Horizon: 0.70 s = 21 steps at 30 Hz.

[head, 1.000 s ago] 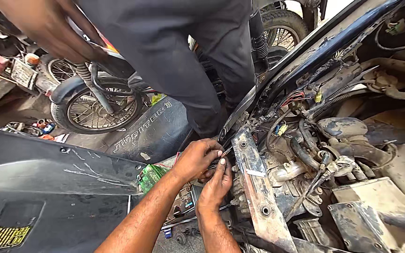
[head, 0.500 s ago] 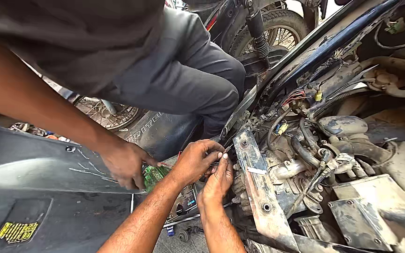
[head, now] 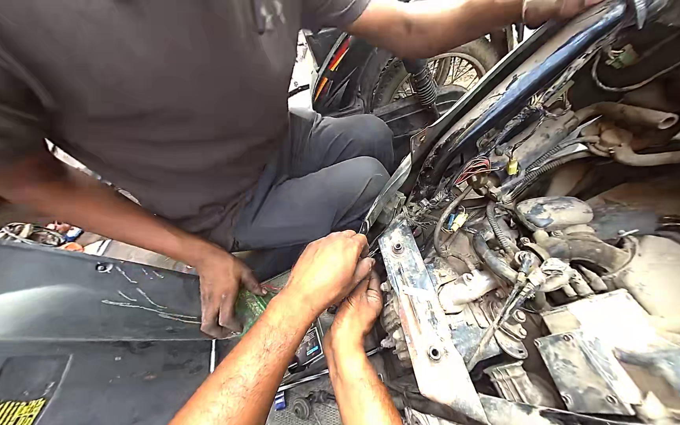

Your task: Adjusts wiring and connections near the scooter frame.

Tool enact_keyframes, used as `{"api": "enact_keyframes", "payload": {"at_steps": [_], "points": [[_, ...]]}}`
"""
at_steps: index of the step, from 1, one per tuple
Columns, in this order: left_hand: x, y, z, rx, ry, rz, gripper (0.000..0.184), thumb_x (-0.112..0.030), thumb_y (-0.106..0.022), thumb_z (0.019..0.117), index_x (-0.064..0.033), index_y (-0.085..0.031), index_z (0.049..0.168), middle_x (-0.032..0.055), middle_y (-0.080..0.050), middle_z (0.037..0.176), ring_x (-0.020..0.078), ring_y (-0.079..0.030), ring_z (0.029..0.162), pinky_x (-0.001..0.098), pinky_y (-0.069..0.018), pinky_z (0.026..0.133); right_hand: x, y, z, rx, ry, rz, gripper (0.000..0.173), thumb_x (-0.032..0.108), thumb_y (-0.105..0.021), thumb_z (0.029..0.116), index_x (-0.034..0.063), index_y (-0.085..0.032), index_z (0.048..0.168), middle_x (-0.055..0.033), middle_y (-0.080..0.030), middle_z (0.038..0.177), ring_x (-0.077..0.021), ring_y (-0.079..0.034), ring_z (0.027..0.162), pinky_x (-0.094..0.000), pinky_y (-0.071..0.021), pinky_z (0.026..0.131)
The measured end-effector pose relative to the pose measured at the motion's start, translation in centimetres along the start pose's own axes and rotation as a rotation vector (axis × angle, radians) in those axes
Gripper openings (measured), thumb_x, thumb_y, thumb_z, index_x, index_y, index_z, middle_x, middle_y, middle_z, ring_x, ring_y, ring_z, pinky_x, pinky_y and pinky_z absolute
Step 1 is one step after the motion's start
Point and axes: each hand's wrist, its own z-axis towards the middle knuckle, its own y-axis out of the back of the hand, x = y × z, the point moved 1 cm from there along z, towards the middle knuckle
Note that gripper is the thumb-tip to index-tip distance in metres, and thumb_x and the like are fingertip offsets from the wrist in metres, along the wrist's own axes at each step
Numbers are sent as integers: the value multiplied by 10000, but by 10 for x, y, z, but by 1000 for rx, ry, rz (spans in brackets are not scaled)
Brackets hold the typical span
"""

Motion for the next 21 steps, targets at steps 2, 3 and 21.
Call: {"api": "enact_keyframes", "payload": {"at_steps": [2, 3, 21], "points": [[-2, -3, 0, -26, -13, 21, 211, -358, -591, 1011, -169, -685, 1035, 14, -669, 961, 204, -688, 926, 440, -596, 784, -3, 1, 2, 6, 57, -64, 283, 382, -594, 1048, 166, -737, 1159, -39, -730, 982, -152, -699, 855, -373, -601, 740], [-4, -6, 1, -42, -16, 42, 212, -346, -567, 1020, -167, -677, 1043, 17, -666, 977, 206, -687, 947, 435, -596, 787, -5, 2, 2, 21, 97, -95, 284, 373, -571, 1061, 170, -733, 1175, -27, -740, 1042, -149, -708, 935, -384, -604, 809], [23, -16, 7, 92, -80, -398, 241, -360, -521, 1062, -177, -640, 962, -19, -631, 859, 138, -642, 812, 408, -566, 752, -6, 9, -1, 125, 74, -139, 358, 376, -405, 1113, 119, -648, 1172, -110, -620, 760, -215, -610, 568, -370, -559, 524]]}}
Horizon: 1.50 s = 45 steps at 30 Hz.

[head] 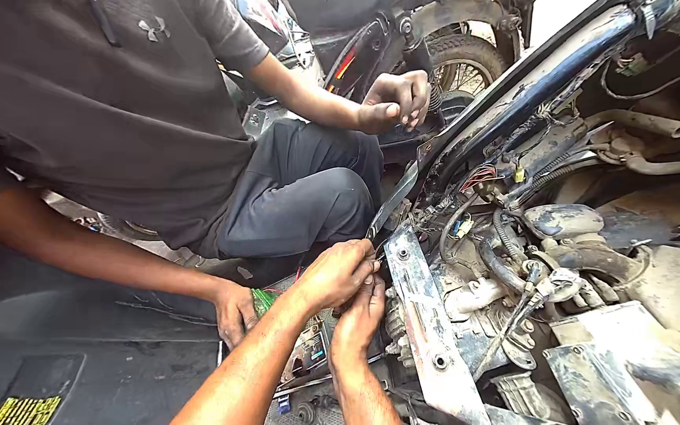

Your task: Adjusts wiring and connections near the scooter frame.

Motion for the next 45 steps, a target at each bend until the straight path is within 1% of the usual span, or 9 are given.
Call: {"api": "enact_keyframes", "payload": {"at_steps": [3, 5, 7, 9, 13, 19, 27, 36, 45], "points": [[-2, -7, -4, -19, -7, -99, 231, -343, -535, 1062, -183, -643, 936, -36, -625, 818, 117, -625, 765, 382, -556, 716, 0, 0, 0, -47, 12, 27, 357, 382, -417, 1110, 116, -654, 1135, -103, -651, 814, -206, -650, 645, -382, -581, 572], [-16, -15, -10, -57, -21, -57, 213, -331, -539, 1052, -184, -655, 951, -31, -644, 869, 120, -647, 819, 392, -573, 748, 0, 3, -2, -63, 57, 58, 315, 330, -454, 1102, 123, -673, 1193, -74, -708, 1039, -183, -696, 955, -411, -603, 842], [-28, -18, -15, -76, -39, 59, 227, -335, -516, 1049, -168, -670, 1037, -9, -664, 981, 143, -671, 946, 413, -584, 846, -2, 4, -3, -58, 97, 95, 262, 257, -483, 1086, 102, -647, 1219, -84, -696, 1132, -191, -671, 1085, -422, -574, 945], [-21, -17, -14, -91, -56, 42, 239, -345, -514, 1061, -167, -673, 1036, -14, -663, 967, 136, -667, 929, 406, -584, 838, 1, 6, -3, -38, 48, 75, 303, 327, -455, 1101, 139, -657, 1225, -69, -702, 1086, -182, -687, 1006, -417, -594, 877], [5, -14, -8, -40, 30, -328, 210, -308, -560, 1064, -166, -669, 954, -36, -662, 798, 100, -640, 707, 349, -567, 663, 7, 4, -3, -54, -98, 74, 406, 426, -369, 1114, 116, -631, 1110, -97, -583, 682, -194, -580, 523, -349, -531, 493], [4, -17, -11, 82, 163, -818, 245, -256, -564, 1069, -57, -675, 982, 114, -643, 770, 194, -546, 541, 314, -472, 487, 8, 0, -7, -126, -115, 53, 408, 418, -354, 1121, 96, -602, 1080, -79, -527, 601, -188, -562, 470, -331, -525, 460], [5, -14, -10, 110, 180, -880, 256, -262, -562, 1069, -55, -683, 979, 117, -620, 766, 189, -527, 544, 307, -454, 477, 4, -6, -11, -187, -18, 71, 329, 355, -428, 1113, 98, -615, 1201, -99, -546, 630, -196, -566, 452, -333, -530, 428], [-4, -12, -13, 111, 191, -843, 251, -253, -539, 1082, -44, -650, 996, 132, -605, 722, 195, -494, 458, 292, -416, 388, 10, -14, -5, -266, -74, 146, 364, 390, -436, 1108, 104, -609, 966, -37, -436, 565, -140, -444, 406, -285, -428, 393], [-5, -8, -15, 64, 193, -717, 303, -281, -501, 1097, -74, -694, 991, 78, -661, 778, 164, -562, 549, 280, -468, 482, 17, -16, -5, -304, -196, 235, 387, 413, -424, 1107, 116, -597, 928, -15, -440, 558, -117, -460, 426, -263, -434, 425]]}}
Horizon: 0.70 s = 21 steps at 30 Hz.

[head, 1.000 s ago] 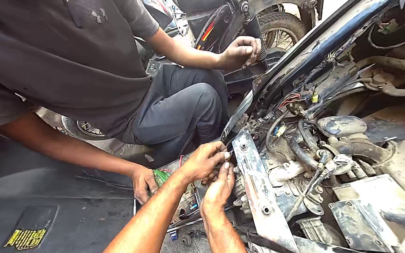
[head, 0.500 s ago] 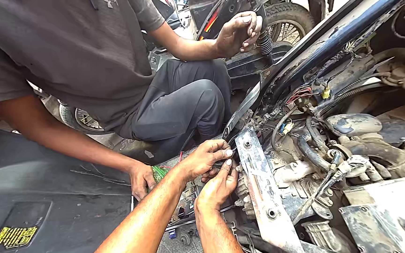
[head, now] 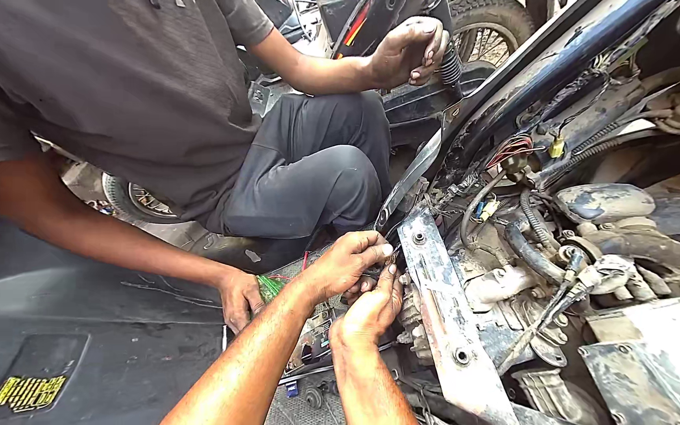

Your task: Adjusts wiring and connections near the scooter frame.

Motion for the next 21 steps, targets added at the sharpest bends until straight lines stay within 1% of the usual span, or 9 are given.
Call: {"api": "enact_keyframes", "payload": {"at_steps": [3, 9, 15, 16, 17, 18, 19, 20, 21], "points": [[0, 5, -6, -73, -49, 91, 356, -255, -422, 1121, -109, -734, 1033, 12, -734, 894, 135, -664, 759, 299, -546, 681, 1, 0, -2, 1, -17, 3, 369, 414, -420, 1108, 122, -597, 968, -12, -446, 575, -117, -474, 430, -253, -450, 427], [5, 6, -14, -121, -109, 179, 169, -213, -584, 1060, -161, -742, 1088, -29, -732, 901, 103, -671, 703, 288, -579, 621, 1, 1, -1, 25, -26, 18, 356, 427, -420, 1105, 147, -618, 1010, -6, -449, 584, -109, -473, 439, -258, -455, 437], [10, 4, -14, -156, -227, 278, 166, -185, -646, 1010, -221, -785, 1092, -78, -691, 1022, 71, -654, 862, 284, -581, 755, 3, -2, -2, 7, -76, 28, 351, 455, -440, 1092, 174, -609, 966, 7, -439, 614, -104, -456, 477, -263, -437, 472], [12, 2, -13, -162, -250, 292, 163, -189, -650, 1005, -231, -793, 1069, -84, -687, 1012, 69, -652, 886, 289, -580, 776, 2, -3, -2, 23, -71, 38, 329, 452, -447, 1090, 188, -618, 993, 12, -475, 656, -100, -493, 526, -272, -461, 507], [12, 0, -13, -160, -270, 311, 171, -188, -648, 1000, -241, -802, 1049, -87, -686, 1005, 69, -648, 920, 296, -576, 803, 1, -2, -2, 63, -61, 63, 309, 432, -457, 1089, 196, -652, 1047, 8, -561, 759, -106, -568, 650, -303, -507, 602], [11, -3, -13, -153, -288, 351, 189, -194, -631, 999, -249, -807, 1040, -90, -682, 1002, 67, -639, 949, 309, -566, 831, 0, -1, -1, 124, -43, 98, 305, 406, -461, 1087, 191, -677, 1108, -6, -662, 927, -128, -649, 854, -367, -558, 755], [10, -6, -12, -149, -295, 428, 217, -216, -600, 1002, -269, -805, 1045, -105, -681, 1006, 57, -631, 984, 333, -550, 877, 0, 1, -1, 187, -24, 131, 311, 387, -460, 1086, 189, -683, 1175, -15, -700, 1092, -148, -663, 1045, -423, -560, 896], [8, -8, -11, -141, -288, 506, 253, -236, -559, 1001, -285, -799, 1066, -119, -675, 1018, 50, -620, 1012, 367, -524, 916, -1, 3, -1, 229, -9, 153, 313, 374, -462, 1086, 189, -680, 1213, -18, -697, 1173, -159, -647, 1132, -450, -545, 957], [5, -8, -11, -128, -274, 534, 269, -237, -544, 1001, -283, -793, 1092, -120, -669, 1026, 47, -615, 1011, 375, -515, 923, -1, 4, -1, 243, -10, 161, 307, 371, -466, 1084, 193, -680, 1213, -12, -695, 1167, -154, -647, 1123, -445, -546, 954]]}}
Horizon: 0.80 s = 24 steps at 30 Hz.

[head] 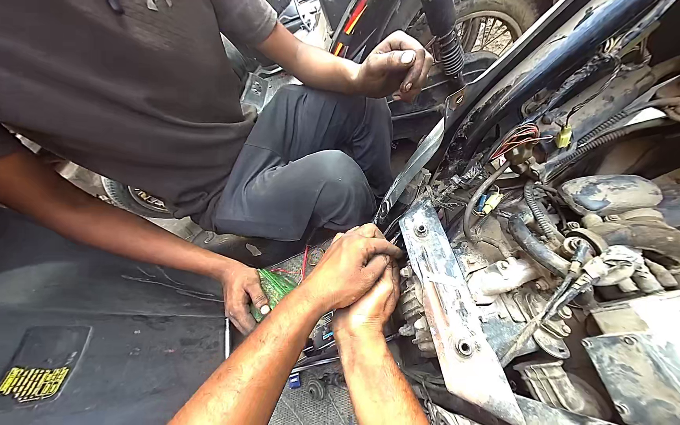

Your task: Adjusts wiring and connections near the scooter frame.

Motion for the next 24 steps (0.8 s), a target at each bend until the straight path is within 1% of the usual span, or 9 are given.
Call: {"api": "enact_keyframes", "payload": {"at_steps": [1, 3, 6, 8, 14, 20, 21, 23, 24], "points": [[-2, 5, 0, 10, 23, -46, 251, -212, -561, 1009, -258, -787, 1109, -107, -671, 1032, 48, -623, 989, 351, -531, 899, 1, 0, 1, -25, -22, -5, 295, 381, -472, 1081, 196, -687, 1163, 0, -690, 1055, -129, -658, 994, -401, -561, 865], [-4, 16, -4, -53, 116, -271, 206, -80, -585, 1010, -151, -765, 1080, -31, -721, 1010, 100, -679, 878, 319, -593, 780, 1, -3, 4, -126, -93, -34, 321, 444, -454, 1086, 197, -646, 1014, 31, -507, 686, -69, -501, 540, -240, -457, 510], [-1, 22, -11, -152, 199, -423, 208, -42, -574, 1019, -115, -756, 1088, 13, -746, 1002, 149, -697, 830, 320, -594, 716, 3, -2, 5, -153, -148, -7, 344, 441, -432, 1094, 180, -650, 1049, 26, -438, 625, -71, -415, 429, -192, -394, 425], [2, 18, -14, -132, 186, -360, 230, -75, -592, 1009, -169, -770, 1121, -35, -729, 1067, 118, -691, 855, 306, -608, 737, 2, -2, 5, -145, -153, 4, 342, 452, -432, 1091, 194, -638, 1002, 34, -434, 615, -66, -413, 437, -195, -391, 433], [5, 8, -10, -95, 115, -139, 277, -173, -562, 998, -275, -777, 1139, -108, -673, 1033, 55, -638, 930, 316, -565, 804, 1, 0, 7, -129, -132, 29, 343, 438, -427, 1092, 188, -621, 961, 39, -377, 590, -78, -390, 449, -237, -398, 462], [5, 9, -10, -91, 25, 105, 366, -177, -503, 1017, -355, -771, 1191, -113, -635, 1036, 69, -585, 1024, 334, -508, 908, -3, 3, 8, -82, -63, -69, 320, 439, -476, 1080, 187, -647, 983, 23, -437, 620, -91, -449, 494, -271, -445, 501], [2, 9, -11, -81, -6, 198, 367, -195, -510, 1008, -376, -766, 1198, -104, -623, 1039, 87, -572, 1020, 355, -494, 897, -4, 4, 8, -71, -22, -96, 315, 427, -487, 1079, 179, -672, 1021, 6, -513, 692, -101, -511, 572, -300, -481, 559], [-6, 7, -12, -36, -62, 380, 343, -245, -532, 991, -408, -765, 1182, -75, -624, 1069, 133, -564, 1015, 381, -475, 849, -6, 10, 5, 11, 69, -127, 299, 359, -485, 1088, 162, -702, 1149, -37, -693, 1004, -151, -670, 912, -404, -578, 801], [-10, 5, -11, 15, -70, 450, 330, -278, -529, 997, -432, -760, 1177, -66, -619, 1092, 147, -563, 1028, 386, -479, 843, -8, 12, 4, 56, 120, -136, 290, 324, -470, 1091, 156, -693, 1170, -50, -702, 1088, -171, -675, 1016, -432, -581, 862]]}}
